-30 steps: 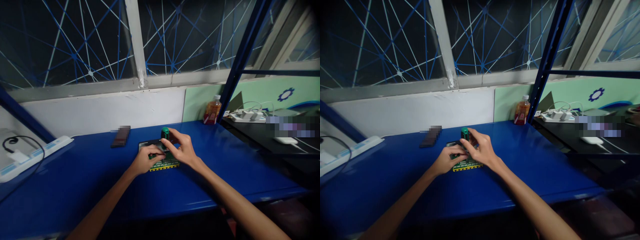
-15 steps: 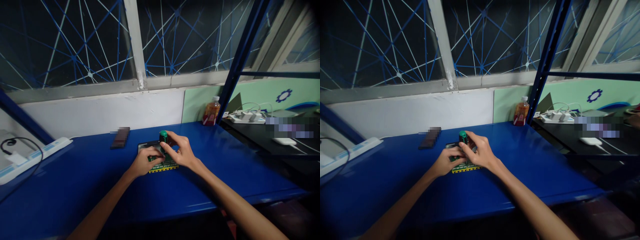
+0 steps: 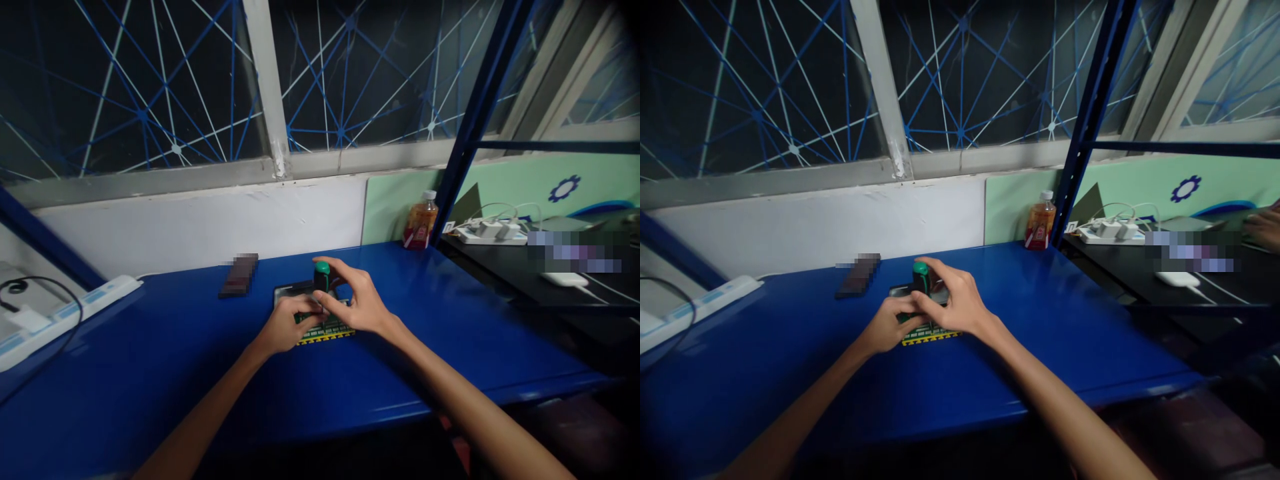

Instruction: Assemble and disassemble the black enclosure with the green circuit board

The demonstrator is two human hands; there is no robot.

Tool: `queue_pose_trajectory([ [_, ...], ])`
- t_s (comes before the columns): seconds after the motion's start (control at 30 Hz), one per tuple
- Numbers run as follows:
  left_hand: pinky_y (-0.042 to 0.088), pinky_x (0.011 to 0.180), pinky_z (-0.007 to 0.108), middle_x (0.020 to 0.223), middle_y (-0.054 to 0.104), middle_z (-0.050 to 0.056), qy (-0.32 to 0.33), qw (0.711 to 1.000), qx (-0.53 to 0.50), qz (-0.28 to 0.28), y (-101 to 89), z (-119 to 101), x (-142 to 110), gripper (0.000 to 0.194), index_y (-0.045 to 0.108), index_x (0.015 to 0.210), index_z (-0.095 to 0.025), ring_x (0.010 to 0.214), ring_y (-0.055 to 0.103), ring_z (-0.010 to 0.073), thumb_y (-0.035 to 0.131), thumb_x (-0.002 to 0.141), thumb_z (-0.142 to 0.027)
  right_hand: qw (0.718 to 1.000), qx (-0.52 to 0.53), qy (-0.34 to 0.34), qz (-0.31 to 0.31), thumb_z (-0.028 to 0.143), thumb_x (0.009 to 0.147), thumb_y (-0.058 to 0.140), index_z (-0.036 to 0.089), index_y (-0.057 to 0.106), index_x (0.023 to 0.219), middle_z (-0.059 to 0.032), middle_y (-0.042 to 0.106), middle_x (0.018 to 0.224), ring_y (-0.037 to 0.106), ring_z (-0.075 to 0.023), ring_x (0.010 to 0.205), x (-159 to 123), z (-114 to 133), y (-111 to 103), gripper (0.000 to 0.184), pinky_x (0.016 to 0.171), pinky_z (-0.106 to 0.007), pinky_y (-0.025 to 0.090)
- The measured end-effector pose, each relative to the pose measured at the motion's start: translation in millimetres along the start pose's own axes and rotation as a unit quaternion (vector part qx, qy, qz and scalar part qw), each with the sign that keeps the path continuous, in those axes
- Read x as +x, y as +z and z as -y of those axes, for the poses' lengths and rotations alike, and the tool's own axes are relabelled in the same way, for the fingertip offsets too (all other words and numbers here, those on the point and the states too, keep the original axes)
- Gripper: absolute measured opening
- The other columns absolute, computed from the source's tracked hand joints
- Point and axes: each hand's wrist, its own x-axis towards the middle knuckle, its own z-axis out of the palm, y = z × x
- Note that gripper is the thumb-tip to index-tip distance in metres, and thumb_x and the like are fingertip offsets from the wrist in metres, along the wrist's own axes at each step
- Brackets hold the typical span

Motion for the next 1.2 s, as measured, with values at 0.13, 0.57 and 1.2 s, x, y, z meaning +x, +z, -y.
queue_pose_trajectory([
  [0.13, 0.049, 0.088, 0.034, 0.094, 0.073, 0.006, -0.005, 1.000, 0.001, 0.017, -1.6, -0.1, 0.0, 0.016, 0.074, 0.093, -0.019, 0.092, 0.066, 0.0207, 0.061, 0.086, -0.025, 0.999, 0.044, -0.010, 0.017, 0.026, 0.080, 0.055, 0.021, 0.046, 0.132, -0.0032, 0.062, 0.096, 0.059, -0.0163, 0.081, 0.2, -2.2, 1.0, 0.053, 0.073, -0.034, 0.053],
  [0.57, 0.050, 0.071, 0.031, 0.075, 0.069, 0.005, -0.007, 0.999, 0.046, -0.028, 3.4, 8.4, -1.0, 0.012, 0.075, 0.077, -0.018, 0.074, 0.063, 0.0184, 0.069, 0.079, -0.028, 1.000, 0.004, 0.026, 0.002, 0.038, 0.077, 0.066, 0.022, 0.051, 0.124, -0.0022, 0.063, 0.089, 0.058, -0.0158, 0.071, 2.2, 0.7, 1.0, 0.053, 0.069, -0.034, 0.051],
  [1.2, 0.050, 0.071, 0.031, 0.076, 0.068, 0.005, -0.002, 0.998, 0.052, -0.017, 4.3, 3.2, -0.2, 0.013, 0.074, 0.076, -0.018, 0.074, 0.062, 0.0186, 0.066, 0.081, -0.026, 0.999, 0.009, 0.040, 0.033, 0.040, 0.076, 0.067, 0.023, 0.051, 0.126, -0.0022, 0.063, 0.091, 0.058, -0.0159, 0.072, 1.8, 0.2, 0.2, 0.054, 0.070, -0.035, 0.051],
])
